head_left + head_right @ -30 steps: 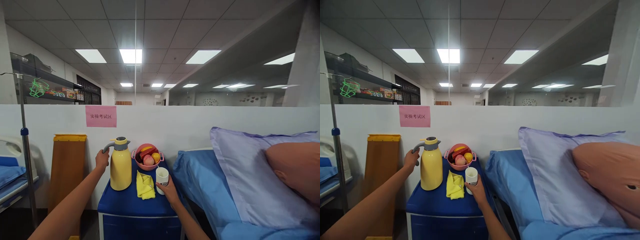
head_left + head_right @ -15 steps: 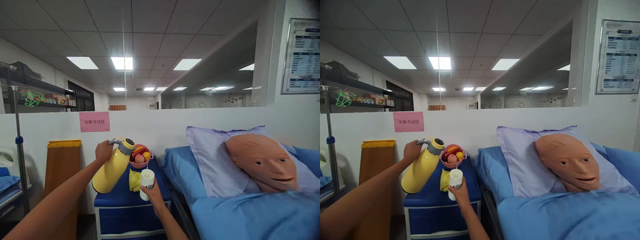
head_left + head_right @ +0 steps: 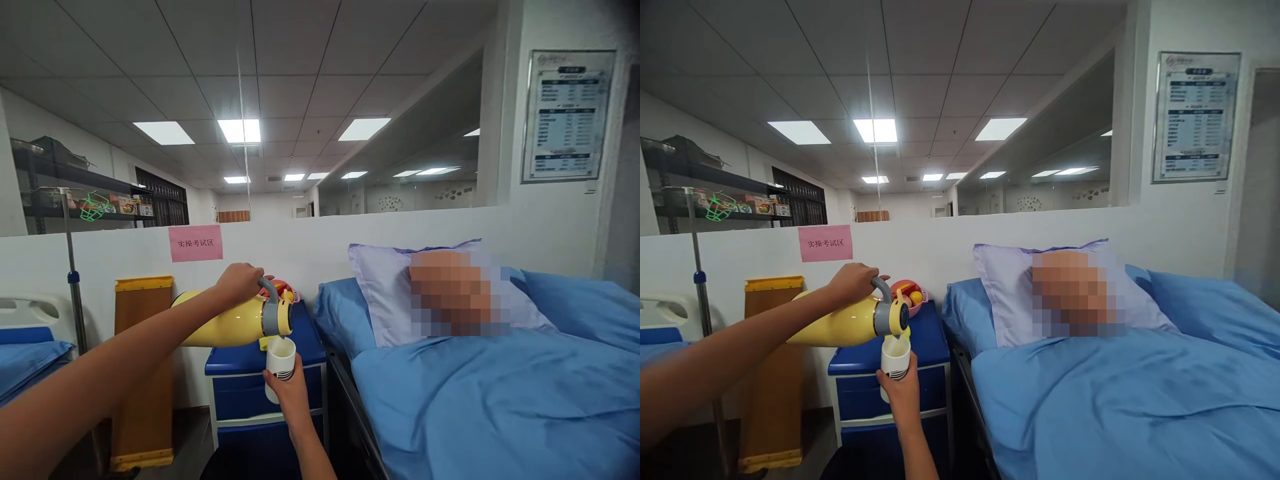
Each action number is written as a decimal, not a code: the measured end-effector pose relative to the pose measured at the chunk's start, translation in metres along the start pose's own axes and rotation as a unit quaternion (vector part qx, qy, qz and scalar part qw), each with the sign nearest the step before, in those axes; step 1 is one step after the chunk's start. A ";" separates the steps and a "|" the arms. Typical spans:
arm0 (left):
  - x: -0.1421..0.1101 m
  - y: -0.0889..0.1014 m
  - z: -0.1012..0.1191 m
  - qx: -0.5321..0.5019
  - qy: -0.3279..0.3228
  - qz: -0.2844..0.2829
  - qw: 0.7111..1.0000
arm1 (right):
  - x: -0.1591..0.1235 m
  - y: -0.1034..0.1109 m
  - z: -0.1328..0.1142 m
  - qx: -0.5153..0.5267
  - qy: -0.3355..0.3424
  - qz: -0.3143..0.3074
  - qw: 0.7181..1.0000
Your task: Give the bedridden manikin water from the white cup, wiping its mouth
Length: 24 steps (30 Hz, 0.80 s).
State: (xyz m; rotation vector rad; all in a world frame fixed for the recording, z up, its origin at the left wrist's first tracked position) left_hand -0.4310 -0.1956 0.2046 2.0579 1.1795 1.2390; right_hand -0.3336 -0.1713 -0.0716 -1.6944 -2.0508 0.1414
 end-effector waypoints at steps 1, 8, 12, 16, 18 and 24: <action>0.001 0.006 0.004 0.002 -0.010 0.002 1.000 | -0.002 0.001 -0.002 0.001 -0.001 0.003 1.000; 0.011 0.025 0.046 0.037 -0.129 -0.005 0.991 | -0.006 0.002 -0.021 -0.001 -0.001 -0.016 1.000; 0.013 0.031 0.067 0.042 -0.168 -0.006 0.985 | -0.011 0.007 -0.029 0.015 0.003 0.010 1.000; 0.013 0.043 0.084 0.058 -0.205 0.009 0.977 | -0.015 0.009 -0.036 0.018 -0.008 0.001 1.000; 0.014 0.048 0.090 0.063 -0.216 0.015 0.974 | -0.016 0.010 -0.041 0.007 -0.013 -0.011 1.000; 0.019 0.056 0.098 0.087 -0.260 -0.015 0.961 | -0.018 0.008 -0.046 0.015 0.007 -0.004 1.000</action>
Point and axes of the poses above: each hand's wrist, its own x-axis towards the middle knuckle, its own y-axis out of the back of the hand, z = x × y, the point moved 7 cm from there along x, towards the middle knuckle, and after that the axes turned 4 degrees about -y, right-handed, at the moved point
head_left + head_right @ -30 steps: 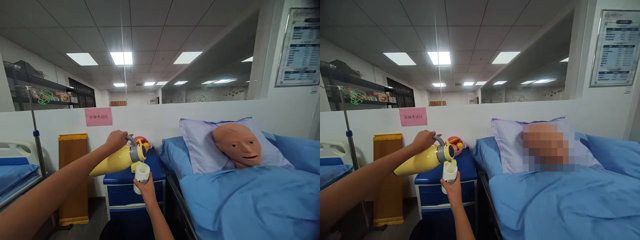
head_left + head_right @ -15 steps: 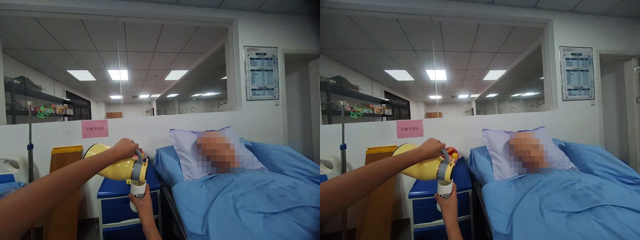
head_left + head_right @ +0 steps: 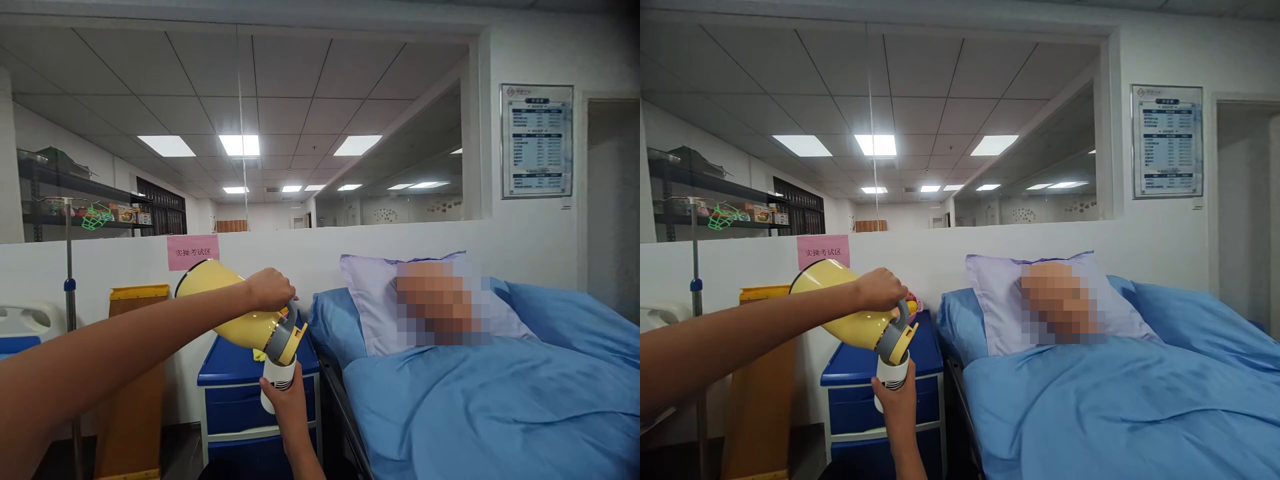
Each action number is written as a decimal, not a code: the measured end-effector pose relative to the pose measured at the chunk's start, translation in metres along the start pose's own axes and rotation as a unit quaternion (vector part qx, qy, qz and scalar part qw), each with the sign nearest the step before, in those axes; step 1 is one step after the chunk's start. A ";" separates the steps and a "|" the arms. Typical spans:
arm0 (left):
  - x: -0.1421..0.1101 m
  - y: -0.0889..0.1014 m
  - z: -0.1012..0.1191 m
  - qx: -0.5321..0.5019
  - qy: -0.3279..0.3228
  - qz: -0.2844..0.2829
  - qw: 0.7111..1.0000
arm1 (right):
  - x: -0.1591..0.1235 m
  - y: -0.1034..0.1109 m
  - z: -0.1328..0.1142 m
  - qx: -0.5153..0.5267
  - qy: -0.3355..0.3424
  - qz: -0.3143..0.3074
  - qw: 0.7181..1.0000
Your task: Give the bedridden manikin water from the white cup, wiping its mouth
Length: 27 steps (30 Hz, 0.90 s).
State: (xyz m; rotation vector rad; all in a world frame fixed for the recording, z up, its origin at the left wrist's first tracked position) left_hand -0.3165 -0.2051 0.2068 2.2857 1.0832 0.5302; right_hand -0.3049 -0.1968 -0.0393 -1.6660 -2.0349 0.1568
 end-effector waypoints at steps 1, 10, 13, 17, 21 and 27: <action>0.001 0.001 0.000 0.002 -0.008 -0.006 1.000 | 0.000 -0.001 0.001 0.002 0.003 0.006 1.000; 0.004 0.014 -0.003 0.009 -0.026 -0.020 0.999 | -0.010 -0.010 -0.012 -0.014 -0.024 -0.039 0.999; 0.005 0.021 -0.001 0.014 -0.035 -0.019 0.999 | -0.013 -0.008 -0.013 -0.023 -0.040 -0.037 0.998; 0.007 0.029 -0.002 0.018 -0.044 -0.025 0.999 | -0.016 -0.008 -0.011 -0.023 -0.048 -0.045 0.998; 0.009 0.043 -0.007 0.019 -0.033 -0.014 0.999 | -0.018 -0.010 -0.013 -0.014 -0.033 -0.034 0.999; 0.014 0.057 -0.008 0.041 -0.039 0.003 0.998 | -0.017 -0.010 -0.012 -0.021 -0.026 -0.016 0.999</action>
Point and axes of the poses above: each hand's wrist, its own x-axis towards the middle knuckle, its own y-axis out of the back of the hand, z = x × y, the point moved 7 cm from there along x, towards the middle knuckle, and after that the axes turned 4 degrees about -y, right-handed, at the moved point
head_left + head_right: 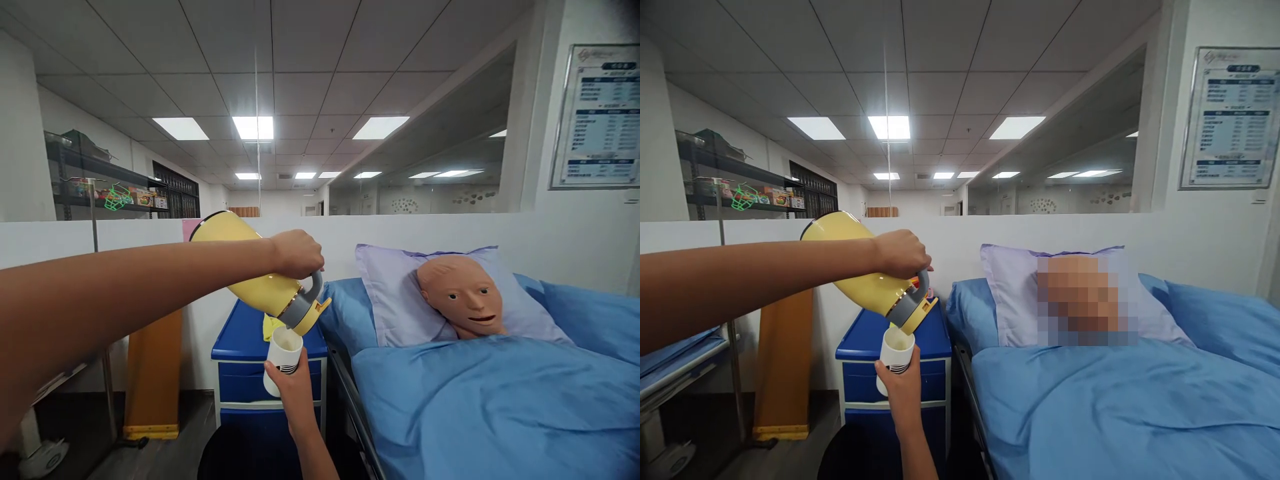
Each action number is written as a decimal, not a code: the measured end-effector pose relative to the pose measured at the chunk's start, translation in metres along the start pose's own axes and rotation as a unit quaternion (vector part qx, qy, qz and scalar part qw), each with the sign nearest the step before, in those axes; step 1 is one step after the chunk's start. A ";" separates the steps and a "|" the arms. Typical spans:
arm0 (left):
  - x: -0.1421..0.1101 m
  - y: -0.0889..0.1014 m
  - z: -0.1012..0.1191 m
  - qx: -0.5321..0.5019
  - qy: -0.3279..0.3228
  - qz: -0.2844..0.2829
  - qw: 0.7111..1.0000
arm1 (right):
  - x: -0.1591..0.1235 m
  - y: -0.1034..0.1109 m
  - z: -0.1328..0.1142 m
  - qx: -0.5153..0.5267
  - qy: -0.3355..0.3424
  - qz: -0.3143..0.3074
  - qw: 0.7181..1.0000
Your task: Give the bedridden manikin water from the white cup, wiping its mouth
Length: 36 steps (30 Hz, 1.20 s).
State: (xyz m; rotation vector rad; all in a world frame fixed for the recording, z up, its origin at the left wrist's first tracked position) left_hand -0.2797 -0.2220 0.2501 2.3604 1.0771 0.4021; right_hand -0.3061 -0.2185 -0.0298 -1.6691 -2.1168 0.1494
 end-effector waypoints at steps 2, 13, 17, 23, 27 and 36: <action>0.001 0.000 0.000 0.000 0.001 -0.004 1.000 | 0.000 0.001 0.000 -0.003 0.004 0.006 1.000; -0.002 -0.008 0.001 -0.006 -0.008 -0.010 1.000 | 0.001 0.001 0.001 -0.014 0.002 0.001 1.000; -0.001 -0.010 0.002 -0.011 -0.006 -0.015 1.000 | 0.000 -0.002 0.001 -0.006 -0.001 -0.012 1.000; 0.000 -0.010 0.003 -0.019 -0.006 0.001 1.000 | -0.001 -0.003 0.001 -0.008 -0.002 -0.009 1.000; 0.000 -0.011 0.002 -0.019 -0.007 0.001 1.000 | -0.001 -0.003 0.000 -0.005 -0.002 -0.009 1.000; -0.002 -0.015 0.007 -0.013 -0.017 0.000 1.000 | -0.001 -0.006 -0.006 0.000 0.001 -0.020 1.000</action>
Point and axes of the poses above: each hand's wrist, its own x-axis towards the middle knuckle, its own y-axis out of the back of the hand, z = x × y, the point moved 7 cm from there along x, towards the middle knuckle, and after that the axes turned 4 degrees about -y, right-handed, at the moved point
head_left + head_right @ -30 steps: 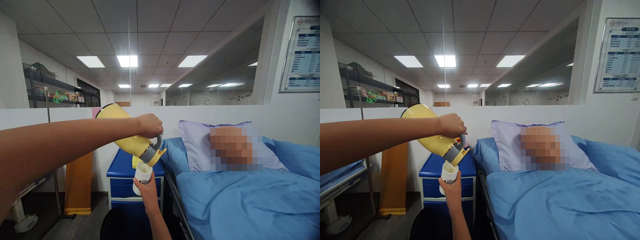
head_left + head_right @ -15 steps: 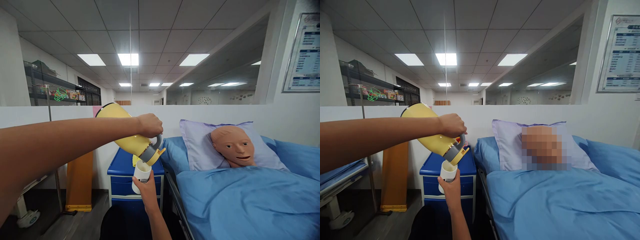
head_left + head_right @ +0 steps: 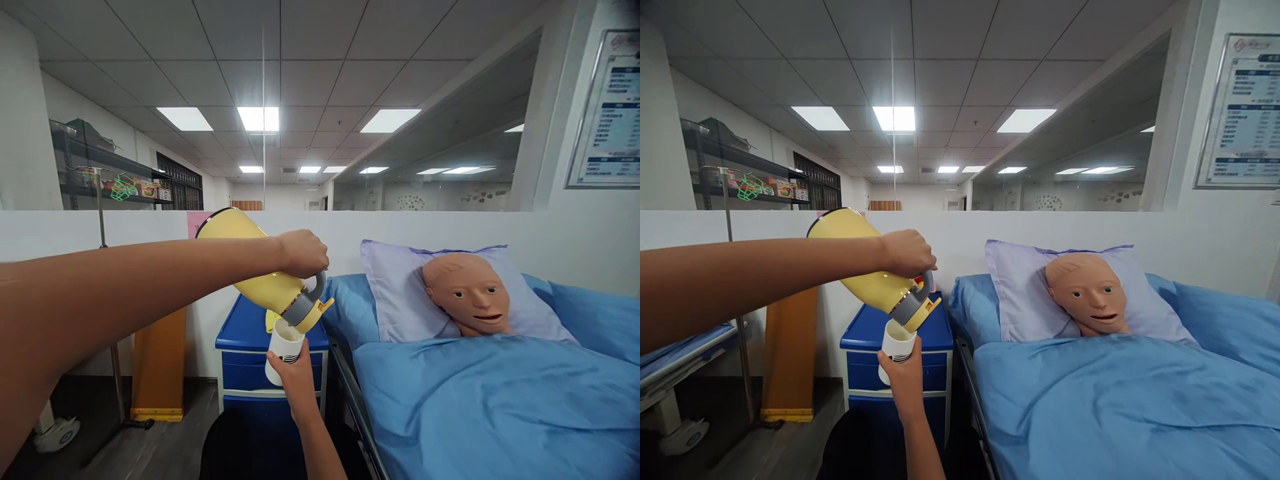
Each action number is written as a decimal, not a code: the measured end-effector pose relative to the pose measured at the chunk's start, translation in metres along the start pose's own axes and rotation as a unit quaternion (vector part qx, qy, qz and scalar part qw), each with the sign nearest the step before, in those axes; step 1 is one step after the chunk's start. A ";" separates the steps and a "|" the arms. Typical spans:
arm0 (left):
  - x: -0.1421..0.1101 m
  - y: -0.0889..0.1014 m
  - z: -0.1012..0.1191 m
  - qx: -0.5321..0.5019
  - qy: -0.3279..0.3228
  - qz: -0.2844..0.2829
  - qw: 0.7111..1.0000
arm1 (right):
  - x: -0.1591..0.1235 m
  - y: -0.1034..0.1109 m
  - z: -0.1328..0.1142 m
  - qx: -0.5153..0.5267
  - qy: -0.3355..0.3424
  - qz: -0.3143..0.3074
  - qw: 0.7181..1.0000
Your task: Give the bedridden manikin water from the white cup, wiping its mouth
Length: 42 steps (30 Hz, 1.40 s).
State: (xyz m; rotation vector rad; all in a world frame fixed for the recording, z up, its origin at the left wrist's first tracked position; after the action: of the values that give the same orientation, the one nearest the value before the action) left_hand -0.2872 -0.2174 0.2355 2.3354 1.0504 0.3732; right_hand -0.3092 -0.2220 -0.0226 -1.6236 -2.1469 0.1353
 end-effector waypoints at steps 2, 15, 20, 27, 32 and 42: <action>-0.001 0.000 0.002 0.002 -0.005 0.001 1.000 | -0.001 -0.001 0.000 0.003 -0.006 -0.006 1.000; -0.011 0.001 0.008 0.015 -0.007 0.006 1.000 | -0.003 -0.007 -0.002 0.020 -0.016 -0.023 0.999; -0.014 -0.001 0.006 0.018 -0.003 0.008 1.000 | -0.003 -0.007 -0.002 0.017 -0.024 -0.022 0.999; -0.015 -0.003 0.009 0.013 -0.005 -0.006 1.000 | -0.004 -0.008 0.000 0.019 -0.014 -0.010 1.000; -0.016 -0.006 0.009 0.013 -0.004 -0.010 1.000 | -0.003 -0.008 0.003 0.019 -0.016 -0.026 0.999; -0.016 -0.022 -0.001 -0.015 0.020 0.003 1.000 | -0.002 -0.009 0.011 0.017 -0.020 -0.028 0.999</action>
State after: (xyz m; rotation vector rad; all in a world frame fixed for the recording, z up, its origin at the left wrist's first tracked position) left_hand -0.3113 -0.2169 0.2227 2.3133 1.0501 0.4356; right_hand -0.3208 -0.2243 -0.0301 -1.5537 -2.2050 0.1881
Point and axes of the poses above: each hand's wrist, its own x-axis towards the middle knuckle, its own y-axis out of the back of the hand, z = x × y, the point moved 7 cm from there along x, towards the middle knuckle, and after that the axes turned 4 degrees about -y, right-handed, at the moved point
